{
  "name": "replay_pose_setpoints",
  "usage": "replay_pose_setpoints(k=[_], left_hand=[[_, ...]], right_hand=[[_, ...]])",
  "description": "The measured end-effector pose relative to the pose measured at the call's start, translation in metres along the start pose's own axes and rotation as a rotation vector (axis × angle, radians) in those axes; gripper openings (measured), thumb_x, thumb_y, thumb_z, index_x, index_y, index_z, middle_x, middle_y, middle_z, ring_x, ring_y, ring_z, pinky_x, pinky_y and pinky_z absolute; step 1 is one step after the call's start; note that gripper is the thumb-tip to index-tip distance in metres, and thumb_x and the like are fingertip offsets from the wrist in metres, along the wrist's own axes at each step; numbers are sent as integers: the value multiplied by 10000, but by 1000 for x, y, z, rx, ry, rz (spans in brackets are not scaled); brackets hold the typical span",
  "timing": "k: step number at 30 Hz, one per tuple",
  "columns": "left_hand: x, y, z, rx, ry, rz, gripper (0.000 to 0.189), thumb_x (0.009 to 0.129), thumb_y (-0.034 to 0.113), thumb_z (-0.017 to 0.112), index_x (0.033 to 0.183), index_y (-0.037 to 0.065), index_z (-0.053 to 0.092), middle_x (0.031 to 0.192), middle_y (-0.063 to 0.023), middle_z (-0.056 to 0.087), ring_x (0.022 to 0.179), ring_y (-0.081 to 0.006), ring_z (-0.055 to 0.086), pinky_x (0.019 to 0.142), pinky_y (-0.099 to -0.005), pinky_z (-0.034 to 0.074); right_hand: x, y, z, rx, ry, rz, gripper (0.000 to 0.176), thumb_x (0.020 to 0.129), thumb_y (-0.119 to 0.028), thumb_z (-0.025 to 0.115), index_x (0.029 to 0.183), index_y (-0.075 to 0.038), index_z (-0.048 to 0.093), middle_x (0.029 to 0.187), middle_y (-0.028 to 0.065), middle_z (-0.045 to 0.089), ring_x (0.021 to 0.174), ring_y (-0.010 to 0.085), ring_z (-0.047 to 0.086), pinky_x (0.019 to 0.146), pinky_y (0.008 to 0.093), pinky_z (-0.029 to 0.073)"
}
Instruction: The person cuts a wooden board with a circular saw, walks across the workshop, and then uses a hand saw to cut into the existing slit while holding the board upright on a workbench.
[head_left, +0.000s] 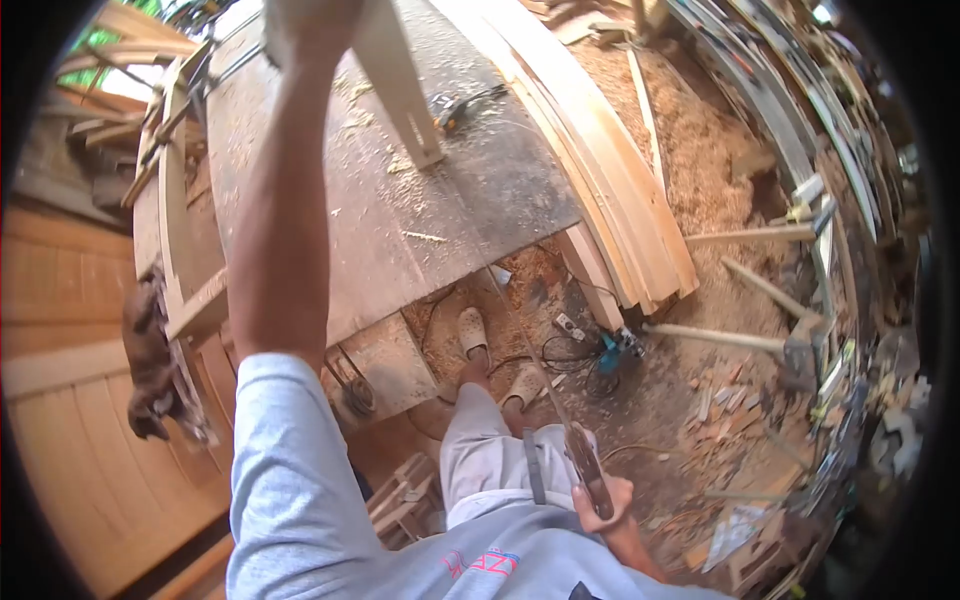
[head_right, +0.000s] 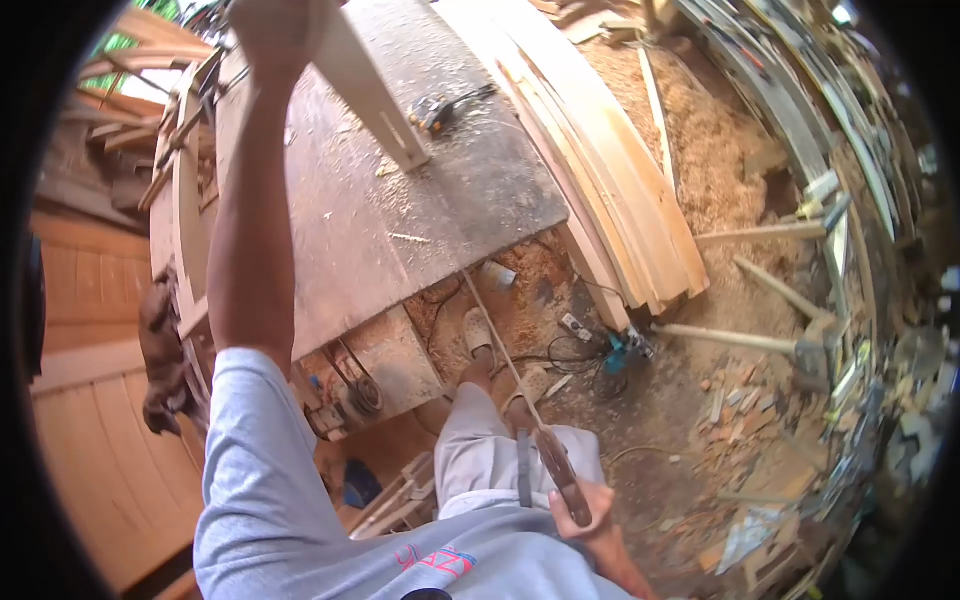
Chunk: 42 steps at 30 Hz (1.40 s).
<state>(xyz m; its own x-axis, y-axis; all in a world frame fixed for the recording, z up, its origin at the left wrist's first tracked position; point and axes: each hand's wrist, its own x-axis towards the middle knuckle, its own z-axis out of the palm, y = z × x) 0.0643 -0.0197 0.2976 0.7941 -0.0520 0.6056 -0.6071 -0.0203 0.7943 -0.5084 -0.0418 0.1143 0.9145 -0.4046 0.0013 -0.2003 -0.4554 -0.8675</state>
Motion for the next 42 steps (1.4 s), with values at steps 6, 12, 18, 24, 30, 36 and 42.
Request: replay_pose_setpoints(k=[6,12,18,24,30,36,42], left_hand=[[-11,33,-6,324,34,-59,298,808,220,746,972,-20,681,667,-88,687,588,-166,676,563,-331,523],[5,-11,-1,-55,8,41,255,846,173,764,975,-27,674,687,-84,682,558,-157,658,506,-305,516],[1,8,-5,80,14,3,265,831,164,731,991,-40,670,682,-90,682,570,-167,665,532,-306,515],[5,-4,-4,1,18,-18,223,830,152,735,932,-38,678,668,-81,670,548,-162,650,506,-301,507],[15,-13,2,-71,27,32,192,845,160,746,829,-21,684,625,-75,650,524,-159,634,492,-304,496],[12,-10,-2,-45,-7,47,250,866,196,739,778,-34,693,597,-77,643,504,-172,622,493,-315,479],[8,-16,-2,-20,-9,-3,234,858,166,743,986,-31,736,720,-69,715,645,-137,686,611,-275,537]], right_hand=[[158,33,72,156,19,-98,79,875,-47,677,827,-12,627,598,72,574,488,159,568,476,340,441],[147,14,82,115,59,-194,97,865,-72,687,807,-30,622,614,91,587,501,219,612,480,349,459],[16,-10,7,6,-40,25,75,809,-40,725,843,-8,667,625,95,617,498,222,616,514,343,495],[229,15,113,304,10,-25,87,894,-91,670,857,-20,637,609,84,607,504,176,611,482,336,462],[96,24,57,93,47,-208,76,794,-6,718,865,-1,692,638,133,619,497,293,619,474,393,485],[50,-5,15,-66,26,-223,121,763,-4,703,883,-15,692,648,123,607,494,280,616,452,374,477],[208,23,116,287,143,-190,63,842,-54,690,854,-27,634,651,126,611,528,280,644,484,372,491]])
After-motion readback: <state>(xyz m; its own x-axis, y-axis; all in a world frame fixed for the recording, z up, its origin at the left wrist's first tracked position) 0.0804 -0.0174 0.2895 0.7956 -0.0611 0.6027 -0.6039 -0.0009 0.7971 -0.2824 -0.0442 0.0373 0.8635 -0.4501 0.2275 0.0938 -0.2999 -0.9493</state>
